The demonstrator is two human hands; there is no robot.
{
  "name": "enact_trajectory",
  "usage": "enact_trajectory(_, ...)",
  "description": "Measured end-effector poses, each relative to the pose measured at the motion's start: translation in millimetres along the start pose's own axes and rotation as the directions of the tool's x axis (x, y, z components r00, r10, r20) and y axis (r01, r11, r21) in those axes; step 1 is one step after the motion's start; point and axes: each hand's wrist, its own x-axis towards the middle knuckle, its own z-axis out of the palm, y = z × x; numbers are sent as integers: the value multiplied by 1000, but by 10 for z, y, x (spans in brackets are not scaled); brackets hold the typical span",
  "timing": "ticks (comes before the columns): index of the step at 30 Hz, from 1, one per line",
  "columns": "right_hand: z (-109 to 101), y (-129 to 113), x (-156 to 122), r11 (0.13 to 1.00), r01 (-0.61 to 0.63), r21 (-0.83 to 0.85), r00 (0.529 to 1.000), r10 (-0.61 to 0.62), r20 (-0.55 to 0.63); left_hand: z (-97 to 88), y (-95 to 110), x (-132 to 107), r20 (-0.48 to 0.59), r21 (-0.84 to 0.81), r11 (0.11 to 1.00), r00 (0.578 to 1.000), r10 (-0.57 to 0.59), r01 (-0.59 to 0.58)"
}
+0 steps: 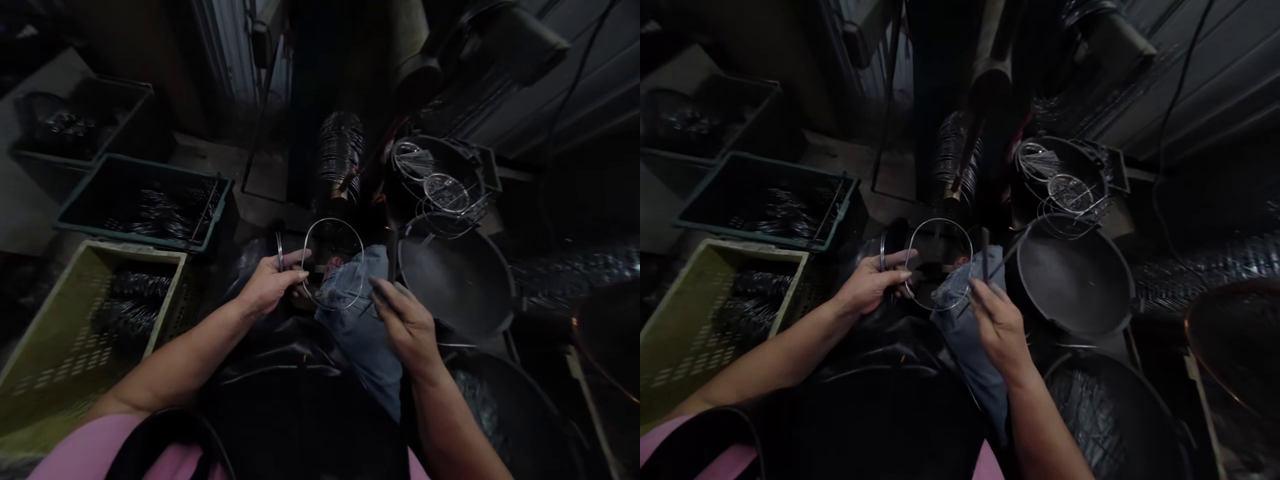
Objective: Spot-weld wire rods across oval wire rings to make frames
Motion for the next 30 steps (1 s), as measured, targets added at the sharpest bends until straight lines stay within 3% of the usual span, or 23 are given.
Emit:
enact_trajectory(3,64,-190,94,986,159,-43,964,-145,224,44,33,16,2,-21,1000,1000,17,-17)
enact_trajectory(5,123,-251,151,985,170,18,940,-168,296,63,53,20,6,-29,999,999,33,-33)
enact_trajectory(12,176,-181,237,947,-106,303,985,58,163,48,88,30,7,-36,999,1000,31,-30)
enact_trajectory(15,162,-210,260,971,-22,240,980,-27,198,48,91,35,6,-59,998,999,37,-36)
enact_trajectory(20,171,-353,319,980,174,96,927,-196,318,70,94,38,2,-126,991,999,49,-48)
enact_trajectory(25,267,-432,335,949,267,-169,900,-182,396,84,120,29,8,-169,985,999,40,-38)
enact_trajectory(30,342,-458,385,900,330,-284,877,-182,444,116,172,17,59,-208,978,997,45,-31)
